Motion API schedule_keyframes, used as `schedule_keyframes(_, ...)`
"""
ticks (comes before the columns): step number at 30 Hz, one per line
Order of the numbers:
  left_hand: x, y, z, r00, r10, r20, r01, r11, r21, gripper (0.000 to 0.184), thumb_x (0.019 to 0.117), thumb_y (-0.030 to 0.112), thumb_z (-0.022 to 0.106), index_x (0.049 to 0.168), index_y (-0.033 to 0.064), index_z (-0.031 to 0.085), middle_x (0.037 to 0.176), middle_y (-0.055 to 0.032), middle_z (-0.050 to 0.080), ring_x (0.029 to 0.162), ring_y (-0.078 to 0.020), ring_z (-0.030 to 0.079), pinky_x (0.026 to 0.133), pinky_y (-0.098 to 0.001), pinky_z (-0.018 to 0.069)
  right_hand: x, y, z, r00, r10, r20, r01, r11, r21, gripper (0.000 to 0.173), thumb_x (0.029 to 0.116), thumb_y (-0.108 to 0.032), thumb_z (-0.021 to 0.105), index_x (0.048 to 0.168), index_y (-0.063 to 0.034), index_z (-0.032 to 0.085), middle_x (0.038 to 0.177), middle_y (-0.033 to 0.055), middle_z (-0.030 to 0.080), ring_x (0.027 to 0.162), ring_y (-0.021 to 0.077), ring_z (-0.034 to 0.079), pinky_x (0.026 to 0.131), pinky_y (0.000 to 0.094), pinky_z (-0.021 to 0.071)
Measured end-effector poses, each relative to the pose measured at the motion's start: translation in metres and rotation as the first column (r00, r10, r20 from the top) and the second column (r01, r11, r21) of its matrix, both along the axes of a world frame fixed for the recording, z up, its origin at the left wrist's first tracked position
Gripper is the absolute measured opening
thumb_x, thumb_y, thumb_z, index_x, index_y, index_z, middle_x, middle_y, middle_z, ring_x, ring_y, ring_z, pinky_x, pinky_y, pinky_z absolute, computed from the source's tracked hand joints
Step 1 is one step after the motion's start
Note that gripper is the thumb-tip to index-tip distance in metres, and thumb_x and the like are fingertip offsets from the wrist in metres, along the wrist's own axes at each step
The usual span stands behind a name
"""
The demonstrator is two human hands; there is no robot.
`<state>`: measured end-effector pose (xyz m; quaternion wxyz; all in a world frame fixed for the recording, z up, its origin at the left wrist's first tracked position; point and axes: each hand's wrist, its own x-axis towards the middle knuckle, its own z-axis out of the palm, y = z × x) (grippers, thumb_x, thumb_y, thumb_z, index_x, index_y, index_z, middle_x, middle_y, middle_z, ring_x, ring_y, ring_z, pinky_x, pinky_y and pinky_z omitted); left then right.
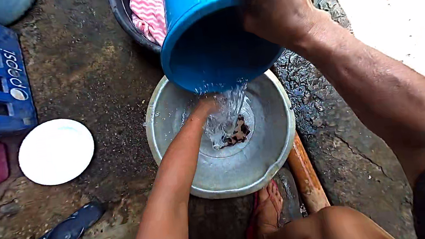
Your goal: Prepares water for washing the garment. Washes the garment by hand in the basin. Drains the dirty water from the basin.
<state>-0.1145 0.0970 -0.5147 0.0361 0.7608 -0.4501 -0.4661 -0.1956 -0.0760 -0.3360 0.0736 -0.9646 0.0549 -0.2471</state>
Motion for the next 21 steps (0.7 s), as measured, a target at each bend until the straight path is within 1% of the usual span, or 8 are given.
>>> schedule_keyframes(2, -0.010, -0.007, 0.005, 0.994, -0.108, 0.009, 0.107, 0.993, 0.056, 0.044, 0.1012, 0.027, 0.064, 0.134, -0.0027, 0.062, 0.135, -0.0308, 0.059, 0.130, -0.0487, 0.053, 0.107, -0.0688, 0.0372, -0.009, 0.008, -0.011, 0.992, 0.087, 0.092, -0.079, 0.993, -0.088, 0.008, 0.0906, -0.004, 0.059, 0.084, -0.0021, 0.062, 0.078, 0.0169, 0.064, 0.072, 0.0344, 0.066, 0.057, 0.0477, 0.0474)
schedule_keyframes(4, -0.017, -0.007, 0.001, 0.993, -0.092, -0.076, 0.100, 0.988, 0.115, 0.036, 0.1018, 0.028, 0.061, 0.125, 0.0004, 0.067, 0.118, -0.0265, 0.067, 0.107, -0.0419, 0.065, 0.092, -0.0629, 0.0495, -0.020, 0.018, -0.015, 0.982, 0.126, 0.141, -0.105, 0.984, -0.142, 0.011, 0.0924, -0.002, 0.057, 0.081, -0.0013, 0.058, 0.074, 0.0178, 0.059, 0.065, 0.0344, 0.063, 0.051, 0.0441, 0.0429)
schedule_keyframes(6, -0.023, -0.006, -0.002, 0.989, -0.049, -0.138, 0.071, 0.986, 0.154, 0.032, 0.1022, 0.022, 0.059, 0.122, -0.0028, 0.065, 0.107, -0.0263, 0.067, 0.091, -0.0386, 0.067, 0.082, -0.0577, 0.0531, -0.033, 0.027, -0.017, 0.976, 0.145, 0.165, -0.117, 0.979, -0.168, 0.013, 0.0945, -0.001, 0.055, 0.082, -0.0009, 0.058, 0.072, 0.0176, 0.056, 0.063, 0.0344, 0.061, 0.049, 0.0428, 0.0411)
schedule_keyframes(10, -0.022, -0.015, 0.010, 0.976, -0.204, -0.075, 0.213, 0.963, 0.166, 0.032, 0.1012, 0.025, 0.062, 0.122, 0.0010, 0.066, 0.113, -0.0246, 0.068, 0.098, -0.0407, 0.068, 0.085, -0.0622, 0.0534, -0.054, 0.038, -0.012, 0.957, 0.176, 0.229, -0.121, 0.965, -0.235, 0.016, 0.0968, -0.002, 0.055, 0.081, -0.0009, 0.056, 0.068, 0.0157, 0.051, 0.059, 0.0327, 0.054, 0.047, 0.0398, 0.0337)
schedule_keyframes(14, -0.013, -0.022, 0.025, 0.944, -0.329, -0.026, 0.329, 0.938, 0.112, 0.026, 0.0987, 0.016, 0.064, 0.121, 0.0028, 0.068, 0.121, -0.0230, 0.066, 0.109, -0.0411, 0.066, 0.090, -0.0625, 0.0520, -0.071, 0.043, 0.003, 0.934, 0.200, 0.297, -0.110, 0.949, -0.294, 0.018, 0.0979, -0.006, 0.058, 0.081, -0.0014, 0.054, 0.066, 0.0141, 0.048, 0.057, 0.0294, 0.049, 0.049, 0.0381, 0.0315)
schedule_keyframes(17, -0.003, -0.024, 0.027, 0.965, -0.257, -0.050, 0.262, 0.959, 0.111, 0.031, 0.1000, 0.017, 0.063, 0.127, 0.0025, 0.065, 0.121, -0.0232, 0.066, 0.104, -0.0387, 0.066, 0.085, -0.0583, 0.0532, -0.080, 0.042, 0.018, 0.915, 0.222, 0.337, -0.101, 0.934, -0.342, 0.018, 0.0972, -0.009, 0.063, 0.084, -0.0021, 0.053, 0.068, 0.0120, 0.045, 0.059, 0.0262, 0.045, 0.052, 0.0367, 0.0313)
schedule_keyframes(19, 0.002, -0.027, 0.036, 0.988, -0.140, -0.061, 0.148, 0.975, 0.166, 0.040, 0.1018, 0.021, 0.063, 0.135, -0.0009, 0.059, 0.125, -0.0257, 0.063, 0.107, -0.0390, 0.065, 0.089, -0.0568, 0.0524, -0.084, 0.038, 0.022, 0.905, 0.213, 0.368, -0.081, 0.936, -0.342, 0.017, 0.0968, -0.012, 0.067, 0.089, -0.0022, 0.056, 0.073, 0.0131, 0.050, 0.065, 0.0256, 0.050, 0.056, 0.0365, 0.0374)
schedule_keyframes(21, 0.012, -0.034, 0.045, 0.974, -0.226, -0.033, 0.228, 0.963, 0.142, 0.035, 0.1028, 0.020, 0.060, 0.129, -0.0035, 0.061, 0.122, -0.0257, 0.064, 0.106, -0.0388, 0.066, 0.087, -0.0558, 0.0540, -0.077, 0.026, 0.023, 0.887, 0.170, 0.429, -0.029, 0.948, -0.316, 0.017, 0.0963, -0.014, 0.070, 0.088, -0.0021, 0.061, 0.073, 0.0144, 0.057, 0.066, 0.0245, 0.056, 0.057, 0.0361, 0.0417)
